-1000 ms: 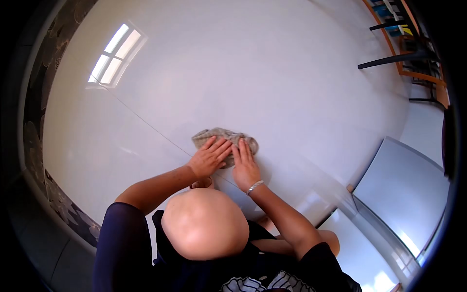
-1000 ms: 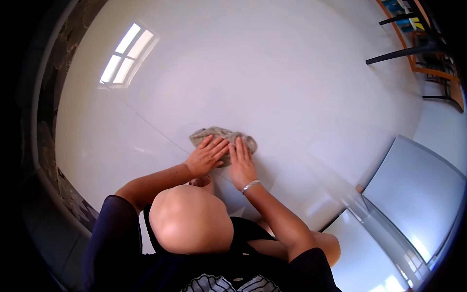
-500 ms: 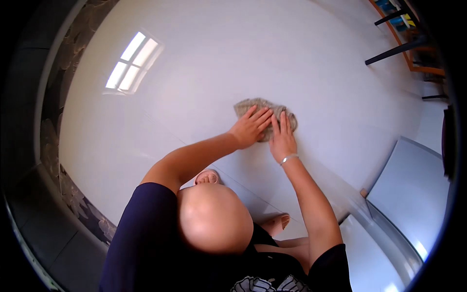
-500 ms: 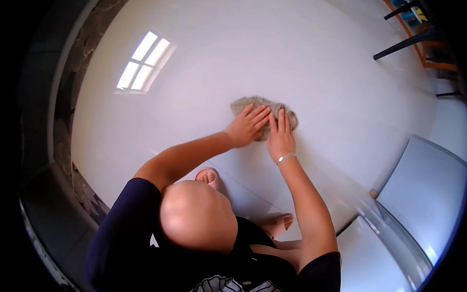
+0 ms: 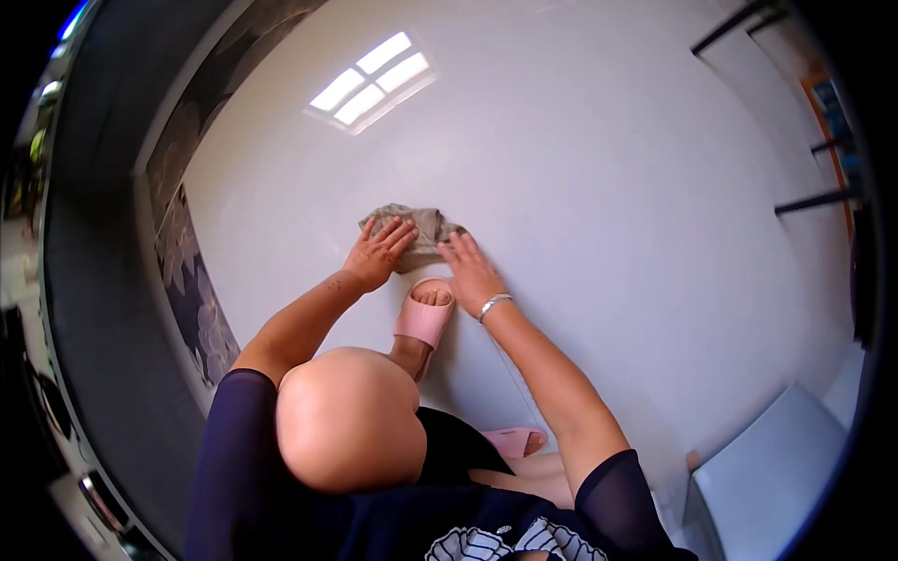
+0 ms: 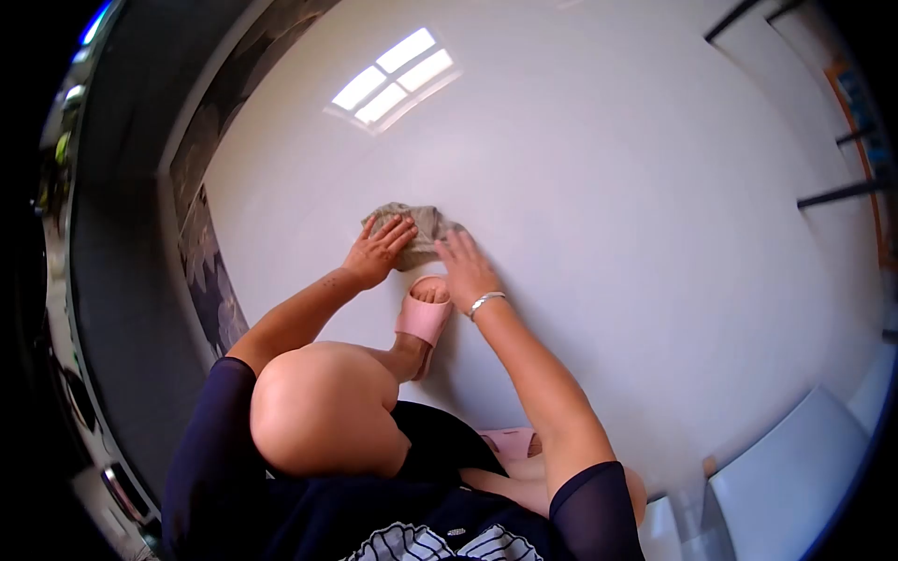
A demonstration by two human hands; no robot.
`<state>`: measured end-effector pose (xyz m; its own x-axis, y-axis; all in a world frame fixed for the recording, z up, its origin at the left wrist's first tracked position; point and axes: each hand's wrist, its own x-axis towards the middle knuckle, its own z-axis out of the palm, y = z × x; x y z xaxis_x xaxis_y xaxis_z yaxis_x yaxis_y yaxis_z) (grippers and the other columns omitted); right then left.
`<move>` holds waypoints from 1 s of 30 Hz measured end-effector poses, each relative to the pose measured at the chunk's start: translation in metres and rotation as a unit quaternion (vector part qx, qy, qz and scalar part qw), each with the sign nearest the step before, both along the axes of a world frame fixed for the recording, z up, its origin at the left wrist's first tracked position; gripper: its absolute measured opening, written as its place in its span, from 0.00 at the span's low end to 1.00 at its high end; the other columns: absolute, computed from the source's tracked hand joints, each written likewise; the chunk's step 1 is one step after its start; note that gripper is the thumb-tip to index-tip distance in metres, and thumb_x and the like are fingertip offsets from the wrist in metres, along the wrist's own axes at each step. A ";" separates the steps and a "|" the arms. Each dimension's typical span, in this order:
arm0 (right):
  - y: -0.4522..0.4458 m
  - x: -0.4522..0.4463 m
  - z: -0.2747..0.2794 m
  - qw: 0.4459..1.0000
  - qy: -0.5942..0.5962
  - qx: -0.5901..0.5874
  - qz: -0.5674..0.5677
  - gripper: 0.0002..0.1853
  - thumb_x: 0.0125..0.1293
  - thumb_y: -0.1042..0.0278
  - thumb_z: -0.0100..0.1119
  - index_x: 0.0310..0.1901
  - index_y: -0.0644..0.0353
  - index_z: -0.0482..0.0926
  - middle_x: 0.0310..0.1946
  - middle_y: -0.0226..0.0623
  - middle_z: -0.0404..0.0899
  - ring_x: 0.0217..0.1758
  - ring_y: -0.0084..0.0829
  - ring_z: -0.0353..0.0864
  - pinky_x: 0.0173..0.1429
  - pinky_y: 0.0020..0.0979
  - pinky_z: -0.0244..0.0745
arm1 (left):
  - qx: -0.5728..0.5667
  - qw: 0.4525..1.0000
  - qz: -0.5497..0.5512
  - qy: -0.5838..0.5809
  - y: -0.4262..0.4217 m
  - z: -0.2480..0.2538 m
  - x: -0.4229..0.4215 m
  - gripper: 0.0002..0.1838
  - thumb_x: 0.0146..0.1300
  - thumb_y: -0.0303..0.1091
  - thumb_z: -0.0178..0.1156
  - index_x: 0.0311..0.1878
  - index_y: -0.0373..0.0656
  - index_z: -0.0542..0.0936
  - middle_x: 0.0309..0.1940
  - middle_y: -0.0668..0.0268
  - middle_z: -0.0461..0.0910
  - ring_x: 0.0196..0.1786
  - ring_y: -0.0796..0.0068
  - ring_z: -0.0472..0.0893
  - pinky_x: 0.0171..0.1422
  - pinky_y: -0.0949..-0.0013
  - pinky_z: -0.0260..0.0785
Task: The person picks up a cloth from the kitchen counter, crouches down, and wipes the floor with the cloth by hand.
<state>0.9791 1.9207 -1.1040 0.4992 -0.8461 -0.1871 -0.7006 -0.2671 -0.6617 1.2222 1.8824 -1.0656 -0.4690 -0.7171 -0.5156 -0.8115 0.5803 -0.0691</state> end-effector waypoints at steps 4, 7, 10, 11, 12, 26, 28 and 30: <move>0.006 -0.056 -0.014 0.991 0.124 -0.024 -0.034 0.32 0.72 0.60 0.50 0.76 0.51 0.58 0.80 0.34 0.48 0.83 0.33 0.41 0.83 0.41 0.39 | -0.031 0.975 0.204 -0.080 0.032 0.005 0.033 0.34 0.68 0.41 0.55 0.77 0.54 0.60 0.80 0.64 0.49 0.82 0.60 0.46 0.83 0.49 0.39; 0.012 -0.076 -0.014 0.983 0.175 -0.055 0.022 0.32 0.75 0.55 0.48 0.77 0.49 0.54 0.81 0.31 0.44 0.84 0.31 0.39 0.83 0.40 0.37 | 0.011 0.898 0.418 0.135 0.047 -0.025 0.084 0.34 0.68 0.46 0.56 0.75 0.54 0.62 0.80 0.55 0.49 0.81 0.52 0.46 0.82 0.49 0.39; 0.012 -0.066 -0.009 0.977 0.209 -0.046 0.018 0.33 0.76 0.52 0.46 0.78 0.47 0.52 0.81 0.29 0.42 0.84 0.30 0.38 0.83 0.40 0.38 | -0.036 0.785 0.551 0.281 0.041 -0.086 0.093 0.41 0.69 0.57 0.53 0.76 0.43 0.57 0.78 0.42 0.47 0.80 0.43 0.44 0.82 0.48 0.35; 0.012 -0.064 -0.008 0.976 0.213 -0.039 0.012 0.33 0.76 0.52 0.46 0.78 0.47 0.52 0.81 0.29 0.42 0.84 0.30 0.38 0.83 0.40 0.39 | -0.091 0.757 0.585 0.277 0.031 -0.098 0.084 0.44 0.68 0.62 0.52 0.77 0.39 0.55 0.77 0.39 0.46 0.80 0.41 0.43 0.82 0.48 0.33; 0.013 -0.064 -0.008 0.976 0.214 -0.041 0.007 0.33 0.76 0.52 0.46 0.78 0.47 0.53 0.81 0.29 0.43 0.84 0.30 0.40 0.83 0.40 0.40 | -0.074 0.763 0.609 0.204 0.014 -0.090 0.061 0.50 0.68 0.67 0.48 0.77 0.33 0.51 0.77 0.35 0.44 0.80 0.39 0.42 0.82 0.48 0.31; 0.004 -0.053 0.004 0.972 0.230 0.046 -0.003 0.33 0.73 0.58 0.51 0.77 0.46 0.55 0.81 0.28 0.45 0.83 0.30 0.41 0.83 0.42 0.39 | -0.209 0.904 0.206 0.311 -0.202 -0.084 -0.072 0.39 0.71 0.53 0.52 0.76 0.37 0.56 0.79 0.49 0.47 0.82 0.52 0.41 0.83 0.52 0.34; 0.000 -0.053 0.013 0.966 0.247 0.076 0.002 0.33 0.73 0.60 0.51 0.77 0.46 0.55 0.81 0.29 0.45 0.84 0.31 0.41 0.83 0.41 0.41 | -0.217 0.897 0.188 0.336 -0.201 -0.074 -0.070 0.38 0.71 0.54 0.51 0.76 0.40 0.57 0.79 0.50 0.48 0.82 0.52 0.43 0.83 0.51 0.36; -0.006 -0.051 0.021 0.962 0.259 0.087 0.016 0.33 0.73 0.60 0.51 0.77 0.47 0.55 0.81 0.30 0.45 0.83 0.32 0.41 0.82 0.41 0.42 | -0.193 0.905 0.178 0.334 -0.179 -0.073 -0.041 0.38 0.71 0.54 0.51 0.76 0.41 0.58 0.79 0.51 0.48 0.82 0.52 0.43 0.83 0.50 0.36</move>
